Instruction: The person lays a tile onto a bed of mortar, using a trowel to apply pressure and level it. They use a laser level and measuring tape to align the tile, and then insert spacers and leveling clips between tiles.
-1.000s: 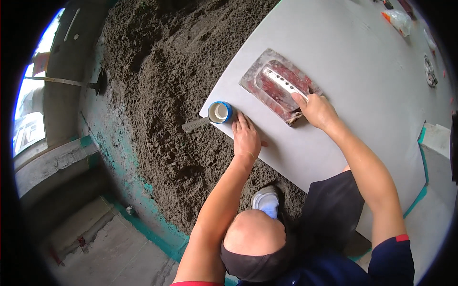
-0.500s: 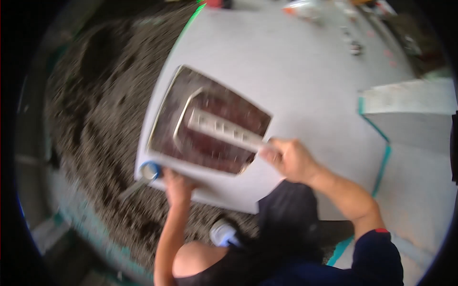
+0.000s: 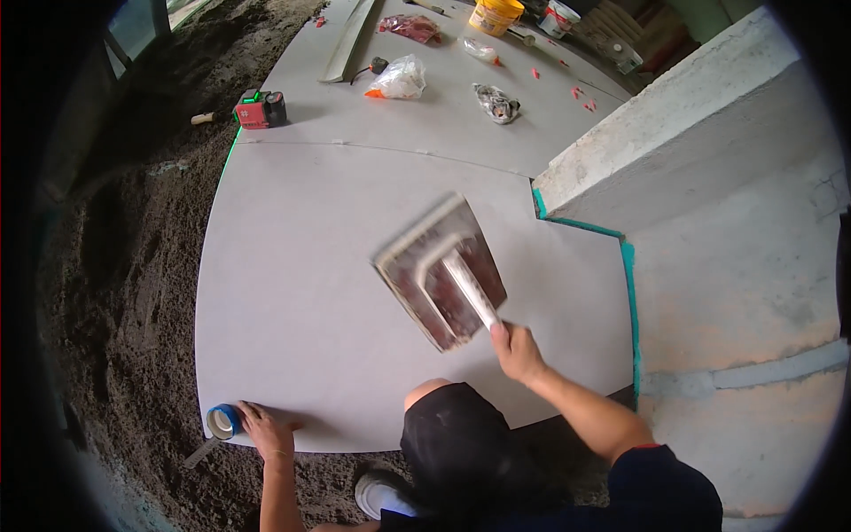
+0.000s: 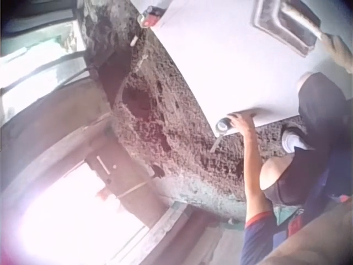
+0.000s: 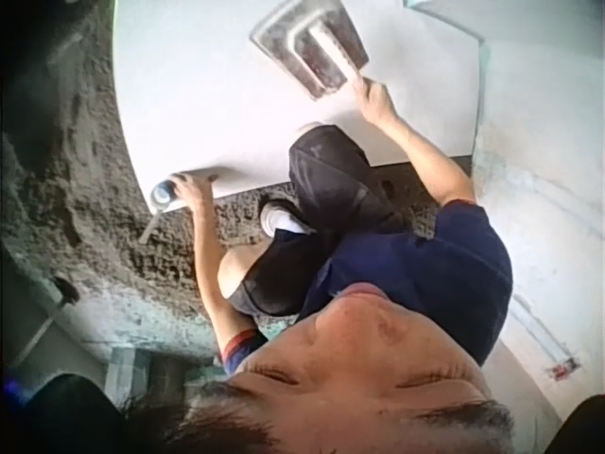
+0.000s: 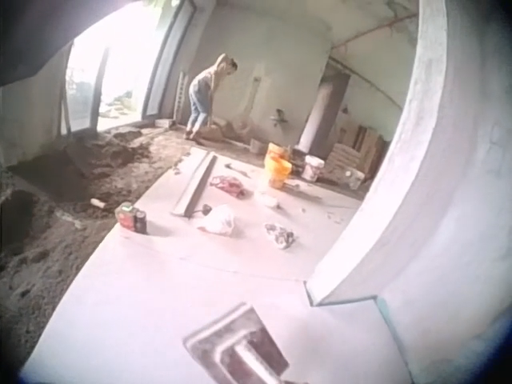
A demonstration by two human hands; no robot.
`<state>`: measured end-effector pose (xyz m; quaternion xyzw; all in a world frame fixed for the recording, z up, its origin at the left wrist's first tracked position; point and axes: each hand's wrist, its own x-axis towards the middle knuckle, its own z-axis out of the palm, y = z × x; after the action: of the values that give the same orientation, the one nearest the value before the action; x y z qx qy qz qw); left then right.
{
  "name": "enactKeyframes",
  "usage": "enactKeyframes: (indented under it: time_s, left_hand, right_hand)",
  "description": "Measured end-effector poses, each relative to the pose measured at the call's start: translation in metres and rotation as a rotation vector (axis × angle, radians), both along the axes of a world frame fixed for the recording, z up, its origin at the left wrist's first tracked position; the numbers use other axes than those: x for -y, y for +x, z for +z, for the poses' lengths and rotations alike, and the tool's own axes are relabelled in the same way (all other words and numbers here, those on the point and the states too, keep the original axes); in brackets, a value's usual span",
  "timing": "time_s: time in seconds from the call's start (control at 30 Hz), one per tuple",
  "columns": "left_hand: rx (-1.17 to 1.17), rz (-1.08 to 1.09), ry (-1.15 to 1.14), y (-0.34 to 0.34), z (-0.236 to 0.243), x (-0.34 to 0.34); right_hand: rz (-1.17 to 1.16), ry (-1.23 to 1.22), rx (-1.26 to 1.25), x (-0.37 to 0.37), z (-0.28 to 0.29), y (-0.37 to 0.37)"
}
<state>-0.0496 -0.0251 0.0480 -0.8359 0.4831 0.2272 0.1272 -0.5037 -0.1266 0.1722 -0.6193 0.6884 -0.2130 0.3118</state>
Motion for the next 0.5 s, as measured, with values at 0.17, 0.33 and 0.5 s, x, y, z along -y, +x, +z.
enactKeyframes:
  time_s: [0.17,0.33,0.5]
  left_hand:
    - [0.004,-0.011,-0.041,-0.003,0.005,0.012]
    - [0.044,-0.075,0.049,-0.001,0.005,0.012]
    - [0.137,-0.132,0.144,0.002,-0.002,0.018]
  right_hand:
    - [-0.192,0.542,-0.017,0.009,-0.047,-0.018]
    - [-0.260,0.226,0.163,-0.043,-0.008,-0.075]
    - [-0.513,0.340,-0.183,-0.064,-0.042,-0.070]
